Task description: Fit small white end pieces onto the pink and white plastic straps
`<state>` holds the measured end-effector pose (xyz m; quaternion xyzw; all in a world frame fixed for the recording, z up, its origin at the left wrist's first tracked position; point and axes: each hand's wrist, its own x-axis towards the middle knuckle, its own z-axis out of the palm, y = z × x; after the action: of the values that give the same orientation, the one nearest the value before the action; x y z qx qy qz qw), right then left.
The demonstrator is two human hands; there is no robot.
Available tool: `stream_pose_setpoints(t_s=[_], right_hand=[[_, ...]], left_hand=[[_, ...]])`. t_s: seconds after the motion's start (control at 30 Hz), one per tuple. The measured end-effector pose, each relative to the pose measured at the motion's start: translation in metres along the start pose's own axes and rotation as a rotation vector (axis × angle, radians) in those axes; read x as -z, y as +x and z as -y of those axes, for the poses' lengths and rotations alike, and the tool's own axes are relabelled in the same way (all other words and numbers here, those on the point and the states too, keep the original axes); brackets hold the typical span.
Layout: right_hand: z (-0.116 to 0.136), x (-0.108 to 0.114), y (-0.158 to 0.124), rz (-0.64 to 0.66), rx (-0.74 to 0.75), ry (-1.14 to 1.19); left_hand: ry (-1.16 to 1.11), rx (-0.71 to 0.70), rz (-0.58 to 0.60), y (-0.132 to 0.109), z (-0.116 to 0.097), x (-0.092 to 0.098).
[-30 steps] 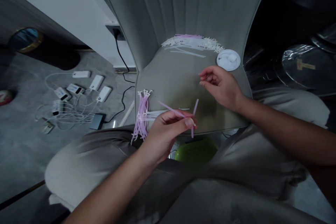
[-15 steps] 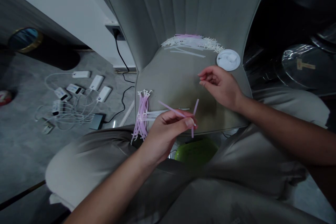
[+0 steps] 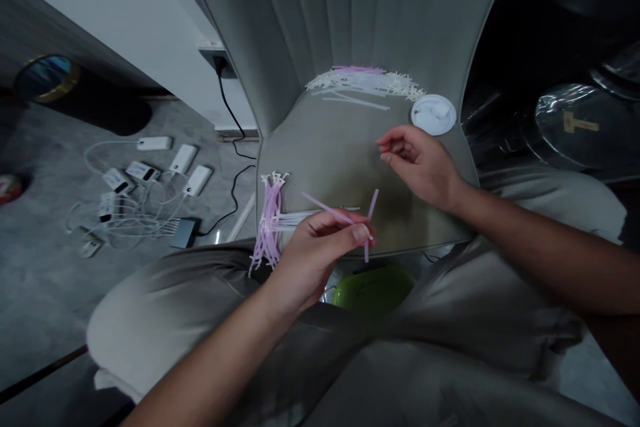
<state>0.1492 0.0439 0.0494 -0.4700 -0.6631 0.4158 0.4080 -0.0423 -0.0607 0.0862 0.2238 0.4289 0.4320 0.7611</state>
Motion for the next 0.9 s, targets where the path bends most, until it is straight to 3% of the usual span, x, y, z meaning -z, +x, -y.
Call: stream_pose_setpoints(t_s=[0.9], right_hand=[[0.0025, 0.0009, -0.0016, 0.001, 0.028, -0.039]], left_hand=[[0.002, -0.010, 0.025, 0.0011, 0.0020, 0.0010]])
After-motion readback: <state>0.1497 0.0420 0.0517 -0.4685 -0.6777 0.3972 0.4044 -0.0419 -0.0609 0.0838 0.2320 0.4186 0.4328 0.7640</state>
